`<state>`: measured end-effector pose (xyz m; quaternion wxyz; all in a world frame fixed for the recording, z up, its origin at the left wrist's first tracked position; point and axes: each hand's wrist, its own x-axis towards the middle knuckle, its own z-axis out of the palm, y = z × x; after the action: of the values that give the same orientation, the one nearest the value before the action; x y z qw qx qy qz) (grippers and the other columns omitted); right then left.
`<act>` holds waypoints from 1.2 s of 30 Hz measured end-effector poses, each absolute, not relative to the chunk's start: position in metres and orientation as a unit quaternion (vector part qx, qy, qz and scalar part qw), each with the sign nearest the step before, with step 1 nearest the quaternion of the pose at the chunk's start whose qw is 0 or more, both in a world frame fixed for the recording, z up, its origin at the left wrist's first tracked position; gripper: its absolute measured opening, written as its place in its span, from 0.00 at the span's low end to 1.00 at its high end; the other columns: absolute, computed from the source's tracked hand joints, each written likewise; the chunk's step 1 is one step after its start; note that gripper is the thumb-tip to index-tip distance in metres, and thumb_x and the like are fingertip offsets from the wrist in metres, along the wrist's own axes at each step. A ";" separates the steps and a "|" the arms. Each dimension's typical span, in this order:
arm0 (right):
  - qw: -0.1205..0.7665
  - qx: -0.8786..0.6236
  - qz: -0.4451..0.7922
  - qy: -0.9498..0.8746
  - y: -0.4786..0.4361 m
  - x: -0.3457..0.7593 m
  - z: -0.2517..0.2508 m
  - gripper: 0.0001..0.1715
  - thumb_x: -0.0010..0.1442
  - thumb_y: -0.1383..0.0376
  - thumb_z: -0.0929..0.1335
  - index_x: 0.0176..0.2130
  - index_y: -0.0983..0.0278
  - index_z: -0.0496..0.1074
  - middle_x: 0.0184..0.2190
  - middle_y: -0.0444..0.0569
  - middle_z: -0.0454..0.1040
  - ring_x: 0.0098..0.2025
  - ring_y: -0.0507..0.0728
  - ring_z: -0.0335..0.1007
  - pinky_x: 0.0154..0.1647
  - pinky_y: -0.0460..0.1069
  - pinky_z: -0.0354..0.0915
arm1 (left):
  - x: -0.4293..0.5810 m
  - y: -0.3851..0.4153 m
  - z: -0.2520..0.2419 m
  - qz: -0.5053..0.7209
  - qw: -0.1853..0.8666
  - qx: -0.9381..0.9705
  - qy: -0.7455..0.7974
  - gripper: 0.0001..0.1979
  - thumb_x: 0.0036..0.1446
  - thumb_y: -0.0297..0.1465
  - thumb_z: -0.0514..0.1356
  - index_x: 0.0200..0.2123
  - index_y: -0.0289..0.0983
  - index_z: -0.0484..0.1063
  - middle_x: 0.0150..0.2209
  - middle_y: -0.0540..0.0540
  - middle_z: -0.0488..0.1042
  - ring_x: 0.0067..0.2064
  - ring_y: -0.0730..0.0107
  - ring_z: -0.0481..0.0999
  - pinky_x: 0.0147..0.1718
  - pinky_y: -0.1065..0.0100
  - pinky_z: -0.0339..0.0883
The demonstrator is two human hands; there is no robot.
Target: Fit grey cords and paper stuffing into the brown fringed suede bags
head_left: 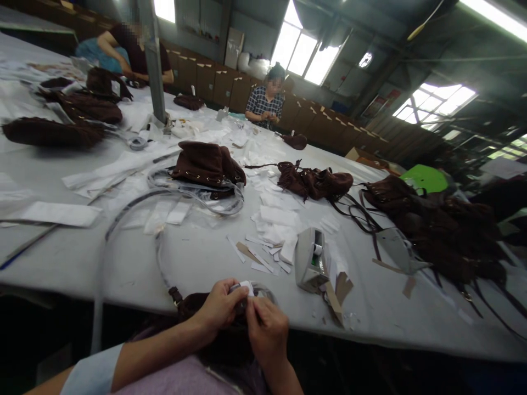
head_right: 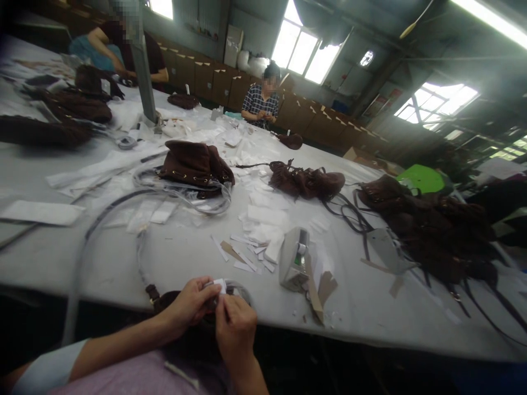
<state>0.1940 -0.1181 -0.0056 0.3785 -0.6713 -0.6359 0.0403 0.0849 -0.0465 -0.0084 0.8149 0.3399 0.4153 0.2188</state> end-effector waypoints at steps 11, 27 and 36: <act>0.235 -0.756 -0.020 -0.611 -0.211 0.257 -0.028 0.15 0.63 0.63 0.63 0.29 0.63 0.74 0.18 0.46 0.71 0.19 0.51 0.68 0.24 0.45 0.62 | 0.082 -0.030 -0.021 0.172 0.852 0.308 0.387 0.20 0.46 0.45 0.63 0.28 0.38 0.59 0.19 0.59 0.61 0.12 0.88 0.49 0.11 0.77 0.31; 0.445 -0.757 0.225 -0.423 -0.123 0.208 -0.006 0.28 0.52 0.55 0.70 0.51 0.62 0.69 0.51 0.54 0.70 0.55 0.62 0.64 0.58 0.58 0.60 | 0.078 -0.040 -0.014 0.170 0.845 0.375 0.342 0.19 0.48 0.45 0.63 0.30 0.37 0.61 0.16 0.60 0.60 0.10 0.86 0.49 0.08 0.79 0.38; 0.475 -0.731 0.257 -0.416 -0.128 0.208 -0.005 0.26 0.51 0.60 0.71 0.50 0.62 0.71 0.51 0.53 0.71 0.53 0.61 0.67 0.57 0.56 0.61 | 0.078 -0.044 -0.015 0.140 0.862 0.370 0.318 0.14 0.51 0.40 0.60 0.28 0.38 0.60 0.19 0.59 0.60 0.10 0.86 0.48 0.08 0.78 0.38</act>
<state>0.2078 -0.1275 -0.0051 0.4755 -0.7313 -0.4162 0.2568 0.0784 -0.0435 -0.0146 0.8618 0.3696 0.3179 0.1401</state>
